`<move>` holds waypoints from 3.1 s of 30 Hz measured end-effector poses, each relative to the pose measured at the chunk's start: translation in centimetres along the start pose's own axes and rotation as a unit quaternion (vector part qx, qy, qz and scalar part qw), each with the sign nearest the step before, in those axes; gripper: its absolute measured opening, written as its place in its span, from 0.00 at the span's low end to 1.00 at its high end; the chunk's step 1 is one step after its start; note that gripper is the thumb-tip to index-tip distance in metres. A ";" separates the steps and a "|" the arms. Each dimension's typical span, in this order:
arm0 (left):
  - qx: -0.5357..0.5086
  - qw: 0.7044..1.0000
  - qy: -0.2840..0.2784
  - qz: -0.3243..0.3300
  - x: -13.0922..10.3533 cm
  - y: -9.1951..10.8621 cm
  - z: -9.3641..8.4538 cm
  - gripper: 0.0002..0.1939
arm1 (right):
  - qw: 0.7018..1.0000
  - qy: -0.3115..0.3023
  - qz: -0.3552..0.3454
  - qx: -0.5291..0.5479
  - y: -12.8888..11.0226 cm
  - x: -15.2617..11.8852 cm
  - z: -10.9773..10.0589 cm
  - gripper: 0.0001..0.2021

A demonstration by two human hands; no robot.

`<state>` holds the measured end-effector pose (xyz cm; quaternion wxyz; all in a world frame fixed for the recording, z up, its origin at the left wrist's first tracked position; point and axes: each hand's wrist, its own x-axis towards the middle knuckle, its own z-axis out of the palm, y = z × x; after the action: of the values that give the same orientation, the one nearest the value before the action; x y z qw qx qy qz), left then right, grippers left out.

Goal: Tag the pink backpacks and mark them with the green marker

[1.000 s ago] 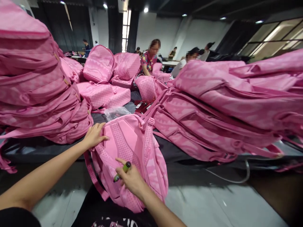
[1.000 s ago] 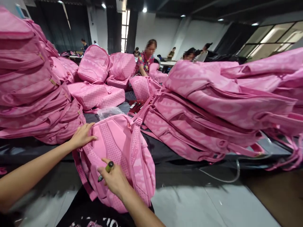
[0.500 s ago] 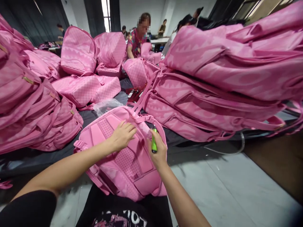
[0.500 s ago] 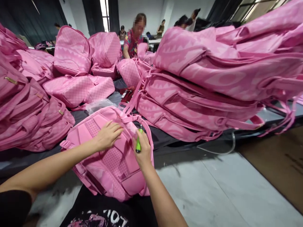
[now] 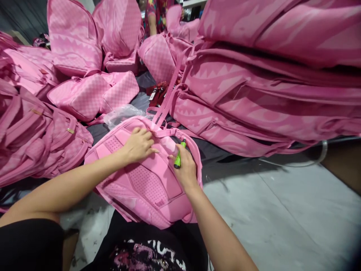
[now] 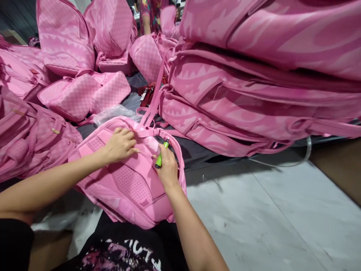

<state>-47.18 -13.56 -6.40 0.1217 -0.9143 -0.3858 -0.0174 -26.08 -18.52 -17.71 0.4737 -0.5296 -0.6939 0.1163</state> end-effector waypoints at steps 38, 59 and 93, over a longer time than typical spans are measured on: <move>-0.110 0.973 -0.202 0.001 2.8 1.3 -1.3 0.18 | 0.998 -0.007 0.017 -0.055 -0.4 0.1 0.2 0.19; -0.037 0.992 -0.088 0.081 0.9 0.2 -0.8 0.21 | 0.999 -0.003 -0.008 -0.052 0.0 -0.2 -0.1 0.19; -0.057 0.995 -0.073 0.021 0.3 2.4 -0.1 0.21 | 0.930 0.112 0.096 0.337 -4.9 0.8 0.9 0.26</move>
<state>-45.27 -15.04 -6.75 0.0410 -0.9266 -0.3725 0.0299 -29.87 -19.52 -14.49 0.6853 -0.4125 -0.5027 0.3279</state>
